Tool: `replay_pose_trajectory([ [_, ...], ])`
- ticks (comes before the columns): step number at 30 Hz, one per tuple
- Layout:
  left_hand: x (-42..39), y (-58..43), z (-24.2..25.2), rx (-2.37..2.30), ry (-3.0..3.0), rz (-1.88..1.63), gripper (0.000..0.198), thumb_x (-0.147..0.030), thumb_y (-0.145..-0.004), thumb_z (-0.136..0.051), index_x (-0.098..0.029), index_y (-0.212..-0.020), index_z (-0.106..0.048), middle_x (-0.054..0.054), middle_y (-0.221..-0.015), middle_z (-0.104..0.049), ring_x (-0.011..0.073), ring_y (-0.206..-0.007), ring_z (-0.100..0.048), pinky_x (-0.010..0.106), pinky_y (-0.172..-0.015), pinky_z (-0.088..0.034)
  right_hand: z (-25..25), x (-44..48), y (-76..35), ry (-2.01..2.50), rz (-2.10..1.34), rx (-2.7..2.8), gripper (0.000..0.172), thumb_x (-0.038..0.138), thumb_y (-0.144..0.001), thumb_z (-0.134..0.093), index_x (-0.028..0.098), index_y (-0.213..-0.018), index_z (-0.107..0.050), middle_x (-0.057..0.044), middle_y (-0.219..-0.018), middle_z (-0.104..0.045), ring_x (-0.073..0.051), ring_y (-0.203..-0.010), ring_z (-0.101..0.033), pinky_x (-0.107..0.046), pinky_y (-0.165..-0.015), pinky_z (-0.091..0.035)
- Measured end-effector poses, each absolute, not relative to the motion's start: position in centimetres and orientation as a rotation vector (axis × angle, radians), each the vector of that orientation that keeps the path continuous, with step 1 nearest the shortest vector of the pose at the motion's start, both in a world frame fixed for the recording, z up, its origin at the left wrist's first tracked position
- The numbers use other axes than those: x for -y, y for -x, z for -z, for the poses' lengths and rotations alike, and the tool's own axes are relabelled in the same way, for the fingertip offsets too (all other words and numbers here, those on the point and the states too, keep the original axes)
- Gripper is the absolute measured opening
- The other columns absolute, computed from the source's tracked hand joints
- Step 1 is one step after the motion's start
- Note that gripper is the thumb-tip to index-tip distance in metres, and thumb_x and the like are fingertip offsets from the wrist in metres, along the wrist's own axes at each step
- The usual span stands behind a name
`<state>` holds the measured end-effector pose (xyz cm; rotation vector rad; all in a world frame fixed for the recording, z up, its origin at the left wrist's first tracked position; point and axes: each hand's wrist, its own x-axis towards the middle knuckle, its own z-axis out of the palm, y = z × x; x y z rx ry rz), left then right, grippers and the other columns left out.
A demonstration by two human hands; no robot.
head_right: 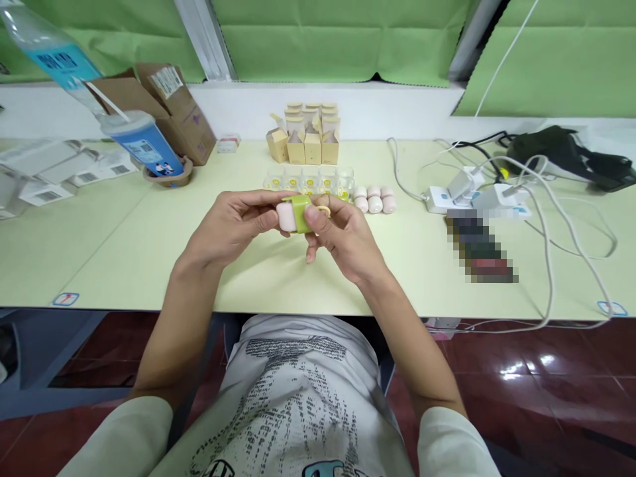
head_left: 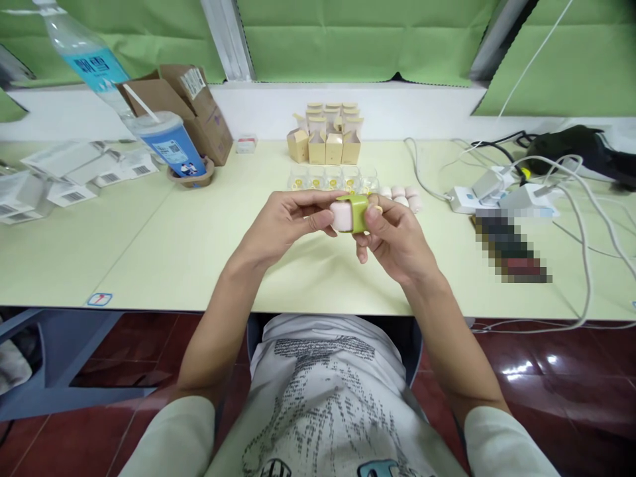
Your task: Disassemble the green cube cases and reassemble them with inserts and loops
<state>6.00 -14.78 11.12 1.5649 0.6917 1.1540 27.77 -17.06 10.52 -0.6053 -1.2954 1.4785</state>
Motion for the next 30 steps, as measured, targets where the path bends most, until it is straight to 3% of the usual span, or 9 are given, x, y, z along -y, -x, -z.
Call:
replay_pose_trajectory([
  [3,15.2,-6.3,-11.2,-0.668,-1.557,-1.194,0.052,-0.066,-0.088,-0.098,-0.023,-0.117,-0.092,0.012,-0.114,-0.088,0.0234,-0.095,-0.083,0.034,-0.076,-0.072,-10.5,16.9,-28.3,0.608,-1.437,1.319,0.062,0.07,-0.083,-0.101,0.024,-0.082,-0.058,0.004,-0.081,-0.057,-0.01,-0.061,-0.055,-0.024,-0.046,-0.06],
  [9,14.8,-6.5,-10.7,-0.711,-1.567,-1.245,0.067,-0.061,-0.082,-0.104,-0.022,-0.132,-0.084,0.011,-0.111,-0.087,0.0227,-0.094,-0.082,0.03,-0.071,-0.068,-10.5,16.6,-29.0,0.629,-1.377,1.363,0.064,0.074,-0.084,-0.098,0.026,-0.085,-0.055,0.003,-0.082,-0.057,-0.012,-0.062,-0.058,-0.026,-0.047,-0.063],
  [13,14.5,-6.2,-10.6,-0.762,-1.528,-1.343,0.064,-0.064,-0.088,-0.098,-0.021,-0.133,-0.082,0.011,-0.109,-0.088,0.0234,-0.095,-0.083,0.032,-0.075,-0.068,-10.6,16.6,-29.4,0.635,-1.358,1.378,0.064,0.077,-0.086,-0.095,0.028,-0.087,-0.055,0.004,-0.08,-0.057,-0.013,-0.062,-0.058,-0.027,-0.047,-0.064],
  [18,15.6,-6.8,-11.0,-0.727,-1.611,-1.34,0.084,-0.067,-0.075,-0.106,-0.026,-0.143,-0.077,0.011,-0.126,-0.083,0.0281,-0.119,-0.081,0.032,-0.087,-0.07,-10.3,16.7,-28.8,0.575,-1.444,1.347,0.059,0.07,-0.087,-0.098,0.026,-0.088,-0.058,0.004,-0.08,-0.06,-0.011,-0.06,-0.057,-0.024,-0.046,-0.062],
  [30,15.1,-6.7,-10.7,-0.645,-1.602,-1.282,0.073,-0.062,-0.082,-0.103,-0.028,-0.142,-0.077,0.012,-0.136,-0.083,0.0288,-0.119,-0.082,0.029,-0.074,-0.068,-10.0,16.6,-29.0,0.477,-1.531,1.317,0.051,0.061,-0.093,-0.097,0.024,-0.093,-0.062,0.004,-0.082,-0.063,-0.01,-0.061,-0.059,-0.023,-0.049,-0.064],
])
